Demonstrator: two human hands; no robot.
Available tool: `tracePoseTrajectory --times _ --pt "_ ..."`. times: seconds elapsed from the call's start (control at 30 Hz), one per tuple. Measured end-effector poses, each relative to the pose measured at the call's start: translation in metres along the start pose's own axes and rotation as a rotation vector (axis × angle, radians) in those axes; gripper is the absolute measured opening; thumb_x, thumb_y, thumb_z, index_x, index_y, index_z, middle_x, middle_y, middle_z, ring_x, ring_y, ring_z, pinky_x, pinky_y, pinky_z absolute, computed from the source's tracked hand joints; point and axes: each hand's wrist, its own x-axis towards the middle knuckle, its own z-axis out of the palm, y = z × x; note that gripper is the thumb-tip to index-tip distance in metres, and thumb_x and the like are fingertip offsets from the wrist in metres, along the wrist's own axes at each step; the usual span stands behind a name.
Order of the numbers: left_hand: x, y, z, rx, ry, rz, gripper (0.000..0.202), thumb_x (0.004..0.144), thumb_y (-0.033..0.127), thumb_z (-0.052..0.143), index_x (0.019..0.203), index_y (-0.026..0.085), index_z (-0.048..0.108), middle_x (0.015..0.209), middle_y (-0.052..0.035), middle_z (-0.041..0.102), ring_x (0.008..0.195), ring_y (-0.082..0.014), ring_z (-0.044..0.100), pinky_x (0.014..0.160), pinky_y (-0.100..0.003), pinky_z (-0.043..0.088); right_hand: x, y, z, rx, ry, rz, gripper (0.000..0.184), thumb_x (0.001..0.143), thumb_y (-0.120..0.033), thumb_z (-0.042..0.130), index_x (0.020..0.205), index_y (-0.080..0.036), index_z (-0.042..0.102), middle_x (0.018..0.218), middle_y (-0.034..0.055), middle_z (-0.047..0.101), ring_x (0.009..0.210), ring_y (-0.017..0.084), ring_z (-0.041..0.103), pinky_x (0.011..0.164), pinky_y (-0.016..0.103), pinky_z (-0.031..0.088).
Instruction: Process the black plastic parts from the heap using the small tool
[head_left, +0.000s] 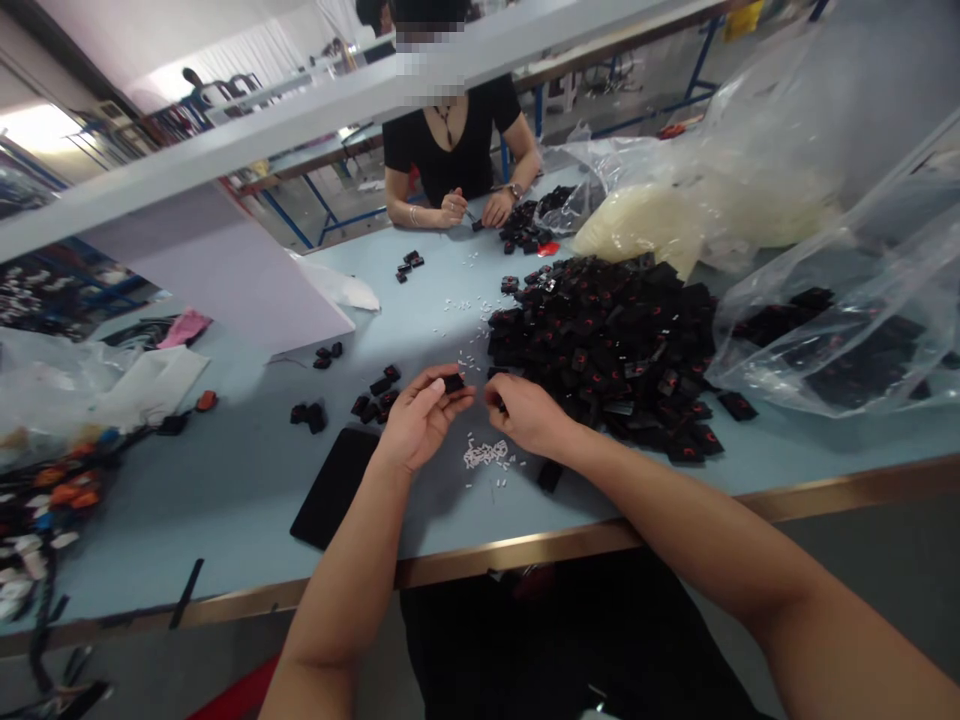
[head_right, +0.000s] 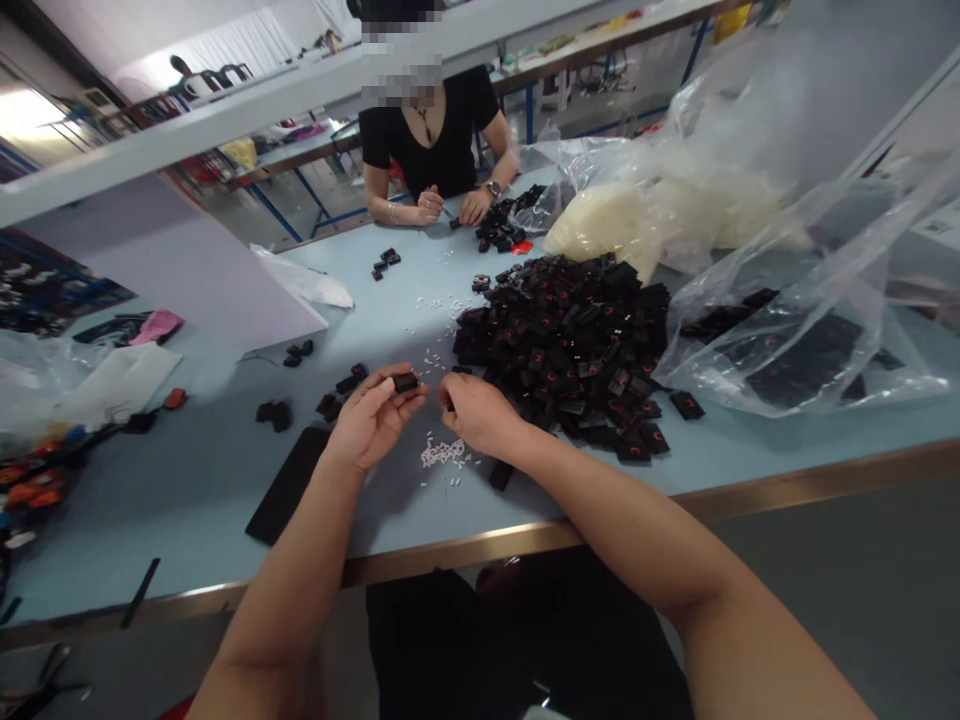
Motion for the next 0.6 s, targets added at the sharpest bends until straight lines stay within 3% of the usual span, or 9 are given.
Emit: tracePoseTrajectory --times 0.2,0.3,0.43,0.6 --pt "-0.003 0.000 0.002 -0.067 -0.006 -0.019 0.027 0.080 0.037 0.077 0.094 0.017 0.066 0.094 -0.0033 0.072 0.090 -0.0179 0.074 0.081 -0.027 0.059 0.002 0.005 -0.002 0.363 0.197 0.056 0.012 0.088 -0.018 0.056 0.091 -0.018 0.067 0.092 0.0061 0.070 0.086 0.018 0.063 0.079 0.030 0.048" --pt "-0.004 -0.001 0.003 -0.081 -0.009 -0.047 0.030 0.079 0.039 0.078 0.095 0.017 0.065 0.092 -0.0040 0.072 0.087 -0.0193 0.074 0.077 -0.028 0.060 0.003 0.004 -0.004 0.462 0.230 0.115 0.013 0.087 -0.023 0.056 0.092 -0.018 0.068 0.089 0.0039 0.071 0.082 0.017 0.063 0.077 0.031 0.048" --pt "-0.006 -0.001 0.005 -0.080 -0.043 -0.041 0.028 0.077 0.031 0.080 0.096 0.017 0.066 0.097 -0.0046 0.072 0.098 -0.0246 0.073 0.085 -0.035 0.059 0.003 0.002 -0.007 0.529 0.241 0.141 0.015 0.084 -0.023 0.059 0.091 -0.017 0.070 0.088 0.0039 0.072 0.079 0.017 0.062 0.072 0.030 0.047" --pt "-0.002 -0.005 0.008 -0.036 0.027 0.043 0.038 0.062 0.022 0.088 0.095 0.019 0.068 0.096 -0.0019 0.070 0.091 -0.0193 0.071 0.081 -0.030 0.056 0.002 -0.001 -0.011 0.653 0.254 0.153 0.014 0.079 -0.027 0.065 0.087 -0.018 0.072 0.083 0.0028 0.071 0.078 0.017 0.062 0.070 0.030 0.045"
